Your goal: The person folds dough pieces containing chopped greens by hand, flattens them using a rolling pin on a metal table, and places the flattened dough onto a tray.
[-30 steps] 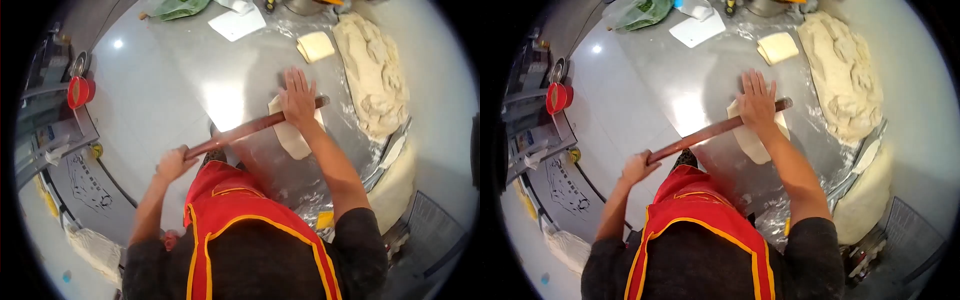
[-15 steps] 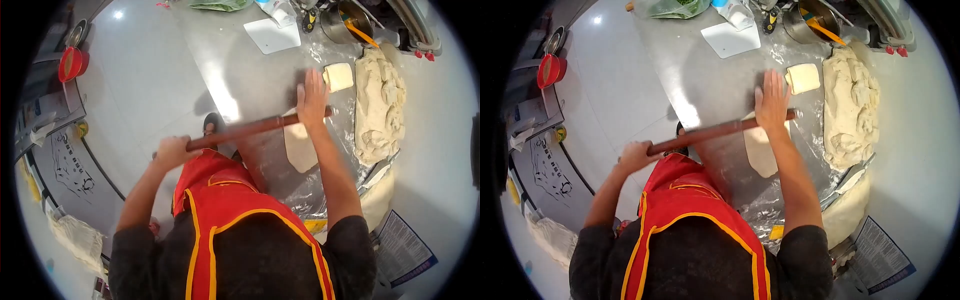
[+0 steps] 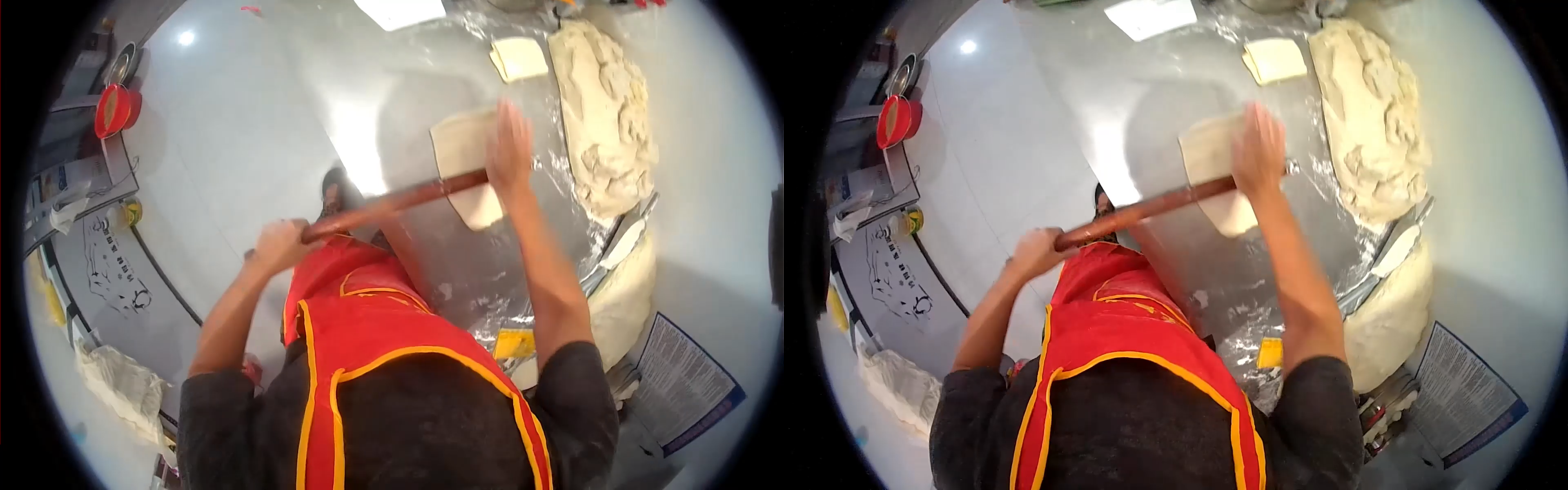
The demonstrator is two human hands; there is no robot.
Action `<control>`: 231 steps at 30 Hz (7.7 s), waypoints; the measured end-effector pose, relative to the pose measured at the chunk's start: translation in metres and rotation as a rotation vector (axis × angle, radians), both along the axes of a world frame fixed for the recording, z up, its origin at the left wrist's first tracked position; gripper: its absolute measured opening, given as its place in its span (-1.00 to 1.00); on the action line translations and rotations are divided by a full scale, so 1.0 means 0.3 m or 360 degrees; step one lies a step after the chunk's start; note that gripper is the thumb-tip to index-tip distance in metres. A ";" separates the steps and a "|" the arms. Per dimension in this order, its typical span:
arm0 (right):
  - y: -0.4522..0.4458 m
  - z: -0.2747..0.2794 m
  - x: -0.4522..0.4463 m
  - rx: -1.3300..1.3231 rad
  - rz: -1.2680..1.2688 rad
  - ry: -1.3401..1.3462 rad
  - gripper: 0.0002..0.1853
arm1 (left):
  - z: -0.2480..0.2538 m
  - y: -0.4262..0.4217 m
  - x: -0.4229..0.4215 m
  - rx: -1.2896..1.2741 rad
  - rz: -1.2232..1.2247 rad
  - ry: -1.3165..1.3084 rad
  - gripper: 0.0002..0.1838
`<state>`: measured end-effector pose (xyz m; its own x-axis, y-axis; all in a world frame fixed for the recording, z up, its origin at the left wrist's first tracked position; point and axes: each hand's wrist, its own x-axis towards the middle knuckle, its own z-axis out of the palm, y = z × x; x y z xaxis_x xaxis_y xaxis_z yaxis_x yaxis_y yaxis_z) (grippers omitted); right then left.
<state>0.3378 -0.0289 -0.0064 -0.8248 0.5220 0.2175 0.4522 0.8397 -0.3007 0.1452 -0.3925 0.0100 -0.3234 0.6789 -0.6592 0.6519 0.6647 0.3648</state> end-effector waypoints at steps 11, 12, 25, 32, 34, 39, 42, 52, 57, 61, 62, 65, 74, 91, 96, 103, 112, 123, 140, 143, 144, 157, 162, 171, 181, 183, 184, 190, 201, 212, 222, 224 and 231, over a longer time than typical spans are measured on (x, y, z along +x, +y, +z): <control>-0.247 -0.064 0.551 -0.0084 -0.0039 -0.0160 -0.39 | -0.053 -0.086 0.422 0.0074 0.0018 -0.0124 -0.51; -0.260 -0.067 0.586 -0.0128 -0.0053 -0.0172 -0.39 | -0.057 -0.087 0.433 0.0054 0.0007 -0.0159 -0.50; -0.074 0.050 0.115 0.0260 0.0099 -0.0385 -0.46 | 0.015 0.008 0.154 0.0112 0.0066 -0.0274 -0.49; -0.165 0.159 0.349 -0.0060 0.0115 -0.0630 -0.51 | -0.016 0.034 0.054 0.0171 -0.0100 -0.0476 -0.51; -0.228 0.158 0.413 -0.0039 -0.0001 -0.0595 -0.54 | -0.010 0.041 0.041 0.0160 -0.0057 -0.0578 -0.54; -0.303 0.150 0.658 -0.0239 -0.0562 -0.0688 -0.65 | -0.024 0.066 0.062 0.0236 -0.0184 -0.0729 -0.59; -0.256 0.186 0.551 -0.0160 -0.0561 -0.0216 -0.65 | -0.004 0.042 0.127 0.0447 -0.0210 -0.0508 -0.61; -0.179 0.032 0.303 -0.0032 0.0046 -0.0119 -0.51 | 0.016 0.000 0.233 0.0585 0.0075 -0.0174 -0.62; -0.174 -0.056 0.119 0.0079 0.0167 -0.0121 -0.36 | -0.023 -0.047 0.140 0.0343 0.0290 -0.0521 -0.58; -0.019 -0.036 -0.300 0.0156 0.0112 0.0009 -0.38 | 0.022 0.027 -0.039 0.0222 0.0413 -0.0442 -0.63; 0.008 -0.042 -0.377 0.0138 0.0107 0.0125 -0.38 | 0.025 0.028 -0.082 0.0162 0.0510 -0.0463 -0.64; -0.013 -0.047 -0.360 0.0055 0.0188 0.0142 -0.39 | 0.001 0.012 -0.127 0.0190 0.0359 -0.0490 -0.63; -0.014 -0.022 -0.442 0.0113 0.0145 -0.0115 -0.39 | -0.028 -0.016 -0.224 0.0099 0.0304 -0.0447 -0.55; -0.114 -0.051 0.045 0.0057 -0.0096 0.0077 -0.47 | 0.029 -0.028 0.129 0.0015 0.0088 -0.0272 -0.55; -0.260 -0.058 0.465 -0.0032 -0.0235 -0.0123 -0.38 | -0.051 -0.040 0.316 0.0003 -0.0090 -0.0451 -0.46; -0.356 0.021 0.599 -0.0180 -0.0720 0.0322 -0.38 | -0.048 0.000 0.202 0.0414 0.0061 -0.0146 -0.68; -0.504 -0.139 0.518 -0.1107 -0.1691 0.0965 -0.52 | -0.006 0.570 -0.372 0.0767 0.0106 0.0490 -0.68; -0.352 -0.063 0.320 -0.1922 -0.2448 0.1054 -0.71 | -0.245 0.958 -0.184 0.1538 -0.0551 0.0220 -0.31; -0.524 0.146 0.124 -0.1310 -0.1272 0.1165 -0.76 | -0.013 0.504 -0.032 0.1587 0.0157 -0.0549 -0.60; -0.717 0.272 -0.026 -0.1571 -0.0896 0.0863 -0.72 | 0.110 0.151 -0.159 0.1447 0.0303 -0.0366 -0.61; -0.764 0.227 -0.061 -0.1545 -0.0812 0.0817 -0.74 | 0.124 0.027 -0.180 0.1406 0.0353 -0.0363 -0.61; -1.886 0.083 -0.768 -0.2162 0.0306 -0.0140 -0.90 | 0.073 -1.605 -0.341 0.1377 0.1660 -0.0003 -0.67; -2.456 0.161 -1.146 -0.2018 0.0736 -0.0329 -0.90 | 0.215 -2.214 -0.378 0.1958 0.2264 -0.0050 -0.69; -3.838 0.423 -1.698 -0.2221 0.1811 -0.0749 -0.74 | 0.446 -3.375 -0.378 0.1997 0.2998 0.0836 -0.70; -5.201 0.893 -2.006 -0.2191 0.2643 -0.0964 -0.64 | 0.846 -4.279 -0.424 0.2362 0.3236 0.1784 -0.77; -5.454 0.982 -2.072 -0.2384 0.2631 -0.0993 -0.65 | 0.935 -4.454 -0.492 0.2340 0.3365 0.1890 -0.74; -5.592 0.986 -2.119 -0.2523 0.2622 -0.1008 -0.65 | 0.966 -4.549 -0.528 0.2251 0.3433 0.1940 -0.74; -6.143 0.745 -2.394 -0.1890 0.2550 -0.0489 -0.53 | 0.806 -5.072 -0.656 0.1515 0.4151 0.1492 -0.70; -4.933 0.397 -2.931 -0.2638 0.1246 0.0317 -0.67 | 0.755 -4.760 -0.659 0.1158 0.3308 0.1553 -0.58; -3.022 -0.144 -1.751 -0.1965 -0.0535 0.0585 -0.82 | 0.631 -3.640 -1.145 0.1661 0.1664 0.0435 -0.62; -2.441 -0.071 -0.838 -0.1287 -0.0920 0.0700 -0.82 | 0.335 -2.631 -0.982 0.1472 0.1219 -0.0586 -0.72; -2.273 -0.129 -0.712 -0.0851 -0.0823 0.0603 -0.81 | 0.302 -2.377 -0.912 0.1379 0.1087 -0.0570 -0.73; -1.797 -0.129 -0.337 -0.0284 -0.0939 0.0541 -0.58 | 0.098 -1.360 -0.641 0.1246 0.0532 -0.0583 -0.72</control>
